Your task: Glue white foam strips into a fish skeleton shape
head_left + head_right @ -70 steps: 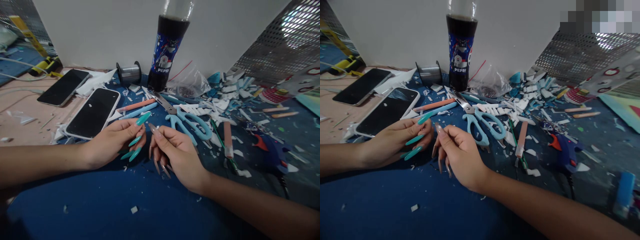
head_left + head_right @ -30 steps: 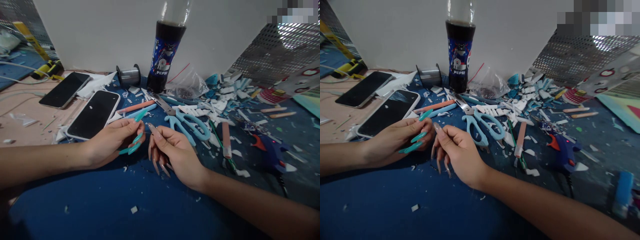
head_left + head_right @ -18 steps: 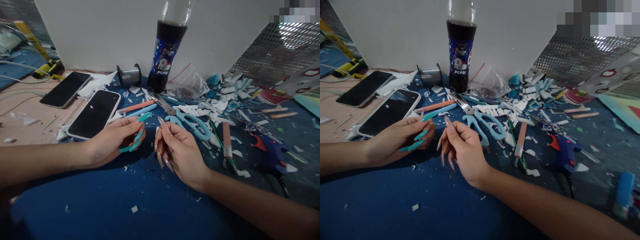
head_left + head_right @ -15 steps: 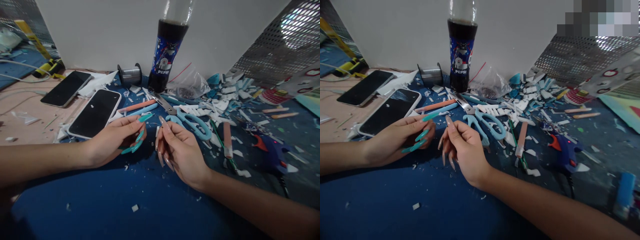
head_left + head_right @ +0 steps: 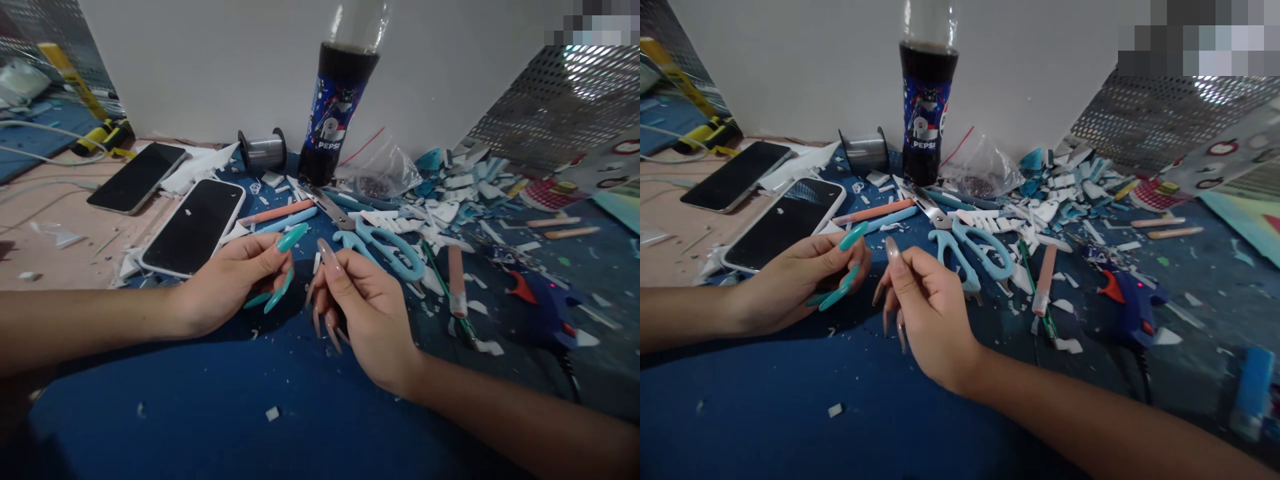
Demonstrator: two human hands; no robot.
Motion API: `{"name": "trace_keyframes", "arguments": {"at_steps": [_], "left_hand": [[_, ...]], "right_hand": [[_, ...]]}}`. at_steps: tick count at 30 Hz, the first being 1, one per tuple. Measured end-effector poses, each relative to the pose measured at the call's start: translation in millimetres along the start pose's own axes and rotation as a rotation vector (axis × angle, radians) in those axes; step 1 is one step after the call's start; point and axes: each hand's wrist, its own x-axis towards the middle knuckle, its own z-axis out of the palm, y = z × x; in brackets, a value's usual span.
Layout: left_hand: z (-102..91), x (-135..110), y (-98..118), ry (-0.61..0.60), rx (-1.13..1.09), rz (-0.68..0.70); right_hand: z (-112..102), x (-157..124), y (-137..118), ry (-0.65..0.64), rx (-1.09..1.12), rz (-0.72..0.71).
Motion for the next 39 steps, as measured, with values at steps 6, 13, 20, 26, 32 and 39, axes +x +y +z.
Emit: {"name": "trace_keyframes", "arguments": {"at_steps": [6,13,20,26,32,39], "left_hand": [[1.5,0.0,2.1,-0.023,-0.014,0.009],[0.0,0.2,0.9,-0.02,-0.024,0.013],[-2.2,-0.4,0.5,-0.036,-0.065,0.021],[-0.5,0.2,0.8,-0.046,-0.08,0.006],[0.3,0.4,2.1,-0.046,-0.085,-0.006],[-2.5,0.6,-1.2,-0.041,-0.079,-0.008]], "right_hand": [[-0.8,0.2,0.0,0.013,-0.018,-0.009],[-0.1,-0.4,-0.2,0.015,-0.023,-0.022],[-0.5,0.9,0.1,0.031,-0.034,-0.05],[0.0,-1.2,0.6,0.017,-0.003,-0.04],[0.2,-1.7,-0.1,0.013,-0.011,-0.045],[-0.3,-0.3,3.0,0.004,-0.017,-0.069]]}}
